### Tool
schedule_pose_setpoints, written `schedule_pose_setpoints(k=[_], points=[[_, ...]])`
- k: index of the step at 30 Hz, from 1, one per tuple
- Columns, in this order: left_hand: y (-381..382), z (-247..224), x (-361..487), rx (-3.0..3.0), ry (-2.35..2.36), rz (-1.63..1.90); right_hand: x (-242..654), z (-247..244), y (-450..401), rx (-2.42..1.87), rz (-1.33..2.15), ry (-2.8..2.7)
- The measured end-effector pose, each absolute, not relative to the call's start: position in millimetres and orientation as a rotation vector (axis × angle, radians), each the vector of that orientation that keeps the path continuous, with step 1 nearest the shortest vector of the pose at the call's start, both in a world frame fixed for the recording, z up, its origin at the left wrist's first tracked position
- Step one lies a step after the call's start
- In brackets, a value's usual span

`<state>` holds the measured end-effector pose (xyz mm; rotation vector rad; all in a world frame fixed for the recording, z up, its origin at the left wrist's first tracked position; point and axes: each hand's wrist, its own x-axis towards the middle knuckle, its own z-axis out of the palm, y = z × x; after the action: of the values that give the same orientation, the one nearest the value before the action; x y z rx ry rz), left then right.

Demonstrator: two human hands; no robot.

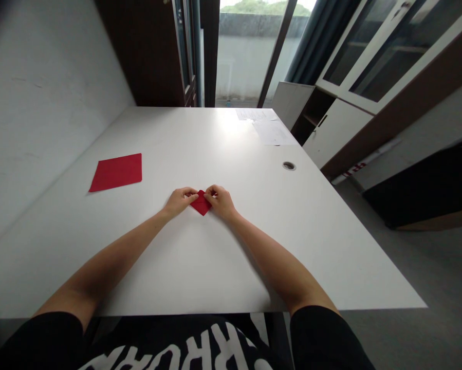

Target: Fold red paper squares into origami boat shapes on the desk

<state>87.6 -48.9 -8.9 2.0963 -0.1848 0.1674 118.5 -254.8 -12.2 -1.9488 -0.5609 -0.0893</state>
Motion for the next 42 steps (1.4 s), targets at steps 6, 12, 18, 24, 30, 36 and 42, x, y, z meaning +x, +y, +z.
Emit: schedule_pose_setpoints(k=[6, 12, 18, 24, 30, 36, 42], points=[[-52.6, -12.4, 89.7, 1.752, -0.085, 0.118, 117.3, -9.9, -253.7, -1.833, -0.134, -0.403], [-54.5, -12.7, 91.3, 1.568, -0.058, 0.139, 119.1, -10.8, -254.1, -1.745, -0.146, -0.295], [-56.9, -11.6, 87.5, 1.605, -0.083, 0.117, 110.8, -7.7, -250.2, -1.598, 0.015, -0.456], [-54.9, -11.9, 85.1, 1.598, -0.163, 0.128, 110.5, -6.3, -251.1, -1.672, 0.018, -0.468], [-52.9, -13.4, 87.5, 1.721, -0.127, 0.21, 112.8, -8.0, -252.4, -1.657, 0.013, -0.459], [-53.7, -7.7, 86.5, 1.575, -0.049, 0.13, 115.4, -9.7, -253.6, -1.615, 0.039, -0.447], [-54.7, -1.9, 83.3, 1.516, -0.037, 0.048, 113.9, -7.8, -254.2, -1.484, 0.079, -0.389]])
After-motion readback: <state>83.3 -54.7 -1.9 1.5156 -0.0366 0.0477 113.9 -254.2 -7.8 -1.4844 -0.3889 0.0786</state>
